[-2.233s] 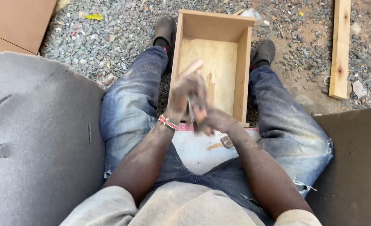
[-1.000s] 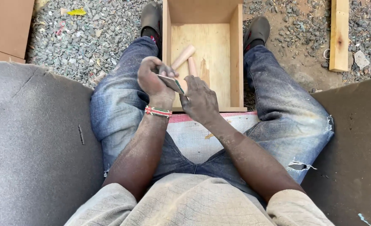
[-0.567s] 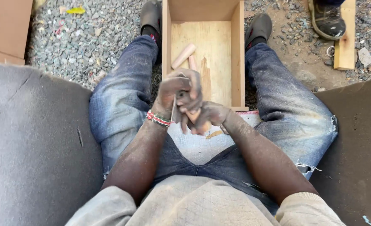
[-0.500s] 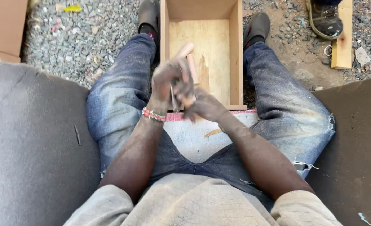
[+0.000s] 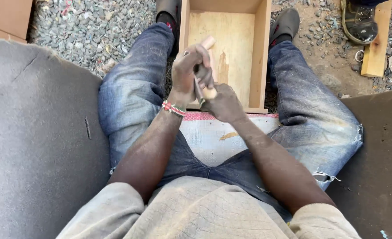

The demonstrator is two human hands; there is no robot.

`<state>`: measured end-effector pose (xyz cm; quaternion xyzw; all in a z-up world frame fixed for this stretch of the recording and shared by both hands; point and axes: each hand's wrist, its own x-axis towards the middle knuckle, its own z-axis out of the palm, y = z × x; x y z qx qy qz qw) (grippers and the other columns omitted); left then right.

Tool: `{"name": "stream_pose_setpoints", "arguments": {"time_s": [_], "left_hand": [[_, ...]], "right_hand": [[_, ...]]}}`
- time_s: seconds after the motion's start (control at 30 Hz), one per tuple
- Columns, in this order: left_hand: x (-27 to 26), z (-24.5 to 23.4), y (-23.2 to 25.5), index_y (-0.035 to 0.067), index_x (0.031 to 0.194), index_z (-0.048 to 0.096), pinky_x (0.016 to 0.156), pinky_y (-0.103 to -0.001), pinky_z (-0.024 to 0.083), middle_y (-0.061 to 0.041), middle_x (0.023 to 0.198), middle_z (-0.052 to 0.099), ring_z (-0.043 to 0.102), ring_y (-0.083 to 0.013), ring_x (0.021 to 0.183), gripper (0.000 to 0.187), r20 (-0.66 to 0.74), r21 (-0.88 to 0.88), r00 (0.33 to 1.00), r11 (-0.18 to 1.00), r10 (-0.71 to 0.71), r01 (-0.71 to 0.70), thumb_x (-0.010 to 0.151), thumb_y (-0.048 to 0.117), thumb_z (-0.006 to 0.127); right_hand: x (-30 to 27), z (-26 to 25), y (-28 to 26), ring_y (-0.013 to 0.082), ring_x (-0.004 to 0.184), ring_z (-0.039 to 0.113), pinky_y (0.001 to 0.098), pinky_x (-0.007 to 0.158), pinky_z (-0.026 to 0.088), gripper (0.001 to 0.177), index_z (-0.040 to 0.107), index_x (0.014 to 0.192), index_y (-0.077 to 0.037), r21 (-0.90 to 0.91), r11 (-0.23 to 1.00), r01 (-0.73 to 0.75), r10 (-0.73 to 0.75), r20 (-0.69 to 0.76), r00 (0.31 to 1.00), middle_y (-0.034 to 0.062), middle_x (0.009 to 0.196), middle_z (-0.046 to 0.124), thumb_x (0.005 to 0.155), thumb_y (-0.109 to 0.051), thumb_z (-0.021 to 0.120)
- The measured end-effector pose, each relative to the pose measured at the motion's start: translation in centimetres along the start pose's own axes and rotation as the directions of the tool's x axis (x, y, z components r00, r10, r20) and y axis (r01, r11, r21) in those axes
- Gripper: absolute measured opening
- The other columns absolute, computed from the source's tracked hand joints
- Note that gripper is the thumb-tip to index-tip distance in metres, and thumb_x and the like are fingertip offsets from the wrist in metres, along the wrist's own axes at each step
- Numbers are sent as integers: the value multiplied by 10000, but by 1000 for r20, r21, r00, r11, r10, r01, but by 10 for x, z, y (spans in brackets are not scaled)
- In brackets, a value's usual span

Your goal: The person sits on the ground and sands small cylindrical wooden pieces using a sanding block. They handle the pieces one at a time, rotating them to smooth all surfaces, and place them into a wooden box.

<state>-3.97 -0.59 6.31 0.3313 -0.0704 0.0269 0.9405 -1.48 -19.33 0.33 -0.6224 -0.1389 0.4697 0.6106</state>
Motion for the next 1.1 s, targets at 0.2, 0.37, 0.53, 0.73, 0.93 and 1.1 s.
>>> {"name": "stream_pose_setpoints", "arguments": {"time_s": [0.2,0.37,0.53,0.73,0.93,1.1], "left_hand": [[-7,1,4,33,884,678,483,-328,533,-29,576,481,420,-146,421,237,-83,5,996,1000,-30,31,1050,61,511],[4,-15,-6,58,950,692,446,-314,468,27,576,464,445,-124,425,228,154,-172,988,983,-32,59,1071,85,501],[0,-6,5,65,876,699,432,-340,494,-2,557,460,412,-138,401,257,-93,85,995,996,41,-33,1076,117,546],[3,-17,-13,55,931,766,564,-210,451,-17,712,639,407,-85,480,279,273,-12,955,992,-115,123,1112,100,558],[0,-15,-2,69,836,715,420,-309,465,-12,567,530,449,-131,403,275,-134,178,990,984,51,-27,1064,138,578],[-1,-22,-18,44,1014,776,390,-290,365,40,601,449,345,-101,428,256,611,-221,782,922,-123,318,1153,154,591]], "right_hand": [[8,-22,21,85,1146,632,303,884,600,69,936,964,-326,-925,290,245,-139,213,967,-151,733,756,977,-390,961],[-8,0,2,175,489,660,251,410,527,467,532,1255,12,-136,978,-161,135,-184,974,89,729,757,953,8,888],[9,2,6,163,862,677,285,728,556,520,779,1290,-97,-806,585,-94,-53,-154,987,13,923,721,1040,-552,811],[-20,5,-28,224,715,741,321,657,614,354,782,1104,67,-199,932,-304,320,54,946,163,970,763,767,14,875],[-8,25,-23,192,698,778,303,634,625,520,712,1338,108,-396,902,-174,77,-248,966,112,882,825,897,-99,894],[-13,-16,-6,249,654,731,302,538,570,315,824,1102,147,92,959,-268,139,674,726,252,917,829,806,103,725]]}}
